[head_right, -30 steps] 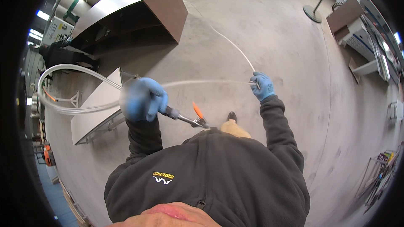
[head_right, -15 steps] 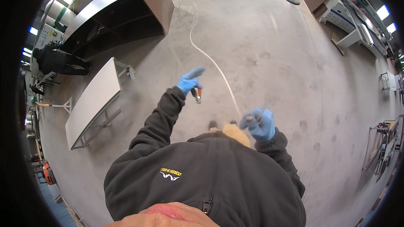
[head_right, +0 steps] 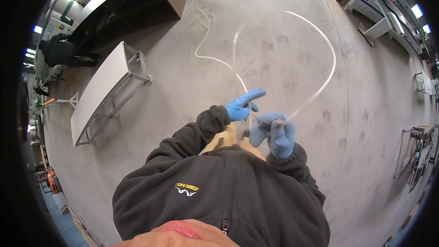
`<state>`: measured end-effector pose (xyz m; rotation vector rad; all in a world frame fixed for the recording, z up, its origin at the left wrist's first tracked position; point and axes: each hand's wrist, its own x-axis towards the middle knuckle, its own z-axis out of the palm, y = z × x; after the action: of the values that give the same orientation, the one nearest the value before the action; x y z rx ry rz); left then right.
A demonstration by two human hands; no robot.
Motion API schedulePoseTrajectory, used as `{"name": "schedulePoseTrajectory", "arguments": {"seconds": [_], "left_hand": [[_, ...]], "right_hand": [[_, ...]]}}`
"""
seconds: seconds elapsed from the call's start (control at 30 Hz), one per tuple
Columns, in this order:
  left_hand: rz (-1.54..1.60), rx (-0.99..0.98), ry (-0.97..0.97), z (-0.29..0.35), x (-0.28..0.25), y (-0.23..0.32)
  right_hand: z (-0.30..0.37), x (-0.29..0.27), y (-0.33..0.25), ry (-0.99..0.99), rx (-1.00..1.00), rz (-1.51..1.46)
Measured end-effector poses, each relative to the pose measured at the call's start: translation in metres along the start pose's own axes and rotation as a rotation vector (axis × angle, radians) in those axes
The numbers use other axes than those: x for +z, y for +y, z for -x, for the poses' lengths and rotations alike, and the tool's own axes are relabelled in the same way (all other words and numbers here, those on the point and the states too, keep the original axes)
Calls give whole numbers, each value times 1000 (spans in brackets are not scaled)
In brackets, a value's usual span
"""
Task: The person wipes a curved wooden panel with a cloth, places it on a stack of panels, then picks up two small square tiles and places them on the panel stack. The person then walks to a table, picks up a spray bottle, and walks toward a large cabinet.
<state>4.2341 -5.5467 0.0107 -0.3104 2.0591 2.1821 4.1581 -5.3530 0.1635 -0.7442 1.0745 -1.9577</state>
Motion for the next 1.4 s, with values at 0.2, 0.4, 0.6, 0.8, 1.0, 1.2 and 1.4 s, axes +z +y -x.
{"name": "schedulePoseTrajectory", "arguments": {"seconds": [0.2, 0.4, 0.6, 0.8, 1.0, 1.2, 1.4], "left_hand": [[-112, -219, -276, 58, 73, -26], [168, -289, -273, 186, 89, 5], [368, -107, -177, 354, 83, 8], [276, 23, -237, 454, 100, 38], [371, 64, -181, 497, 122, 34], [403, -16, 293, 484, 151, -5], [-10, -296, 264, 444, 188, -48]], "right_hand": [[62, 1, -2, 132, -173, 261], [109, 31, 48, -16, -152, -121], [161, 80, 188, 256, 233, -91], [212, 171, 266, -86, 21, 886], [225, 190, 271, -389, -503, 991], [359, 23, 238, -87, -18, 1497], [660, -233, 153, 860, 431, 1012]]}}
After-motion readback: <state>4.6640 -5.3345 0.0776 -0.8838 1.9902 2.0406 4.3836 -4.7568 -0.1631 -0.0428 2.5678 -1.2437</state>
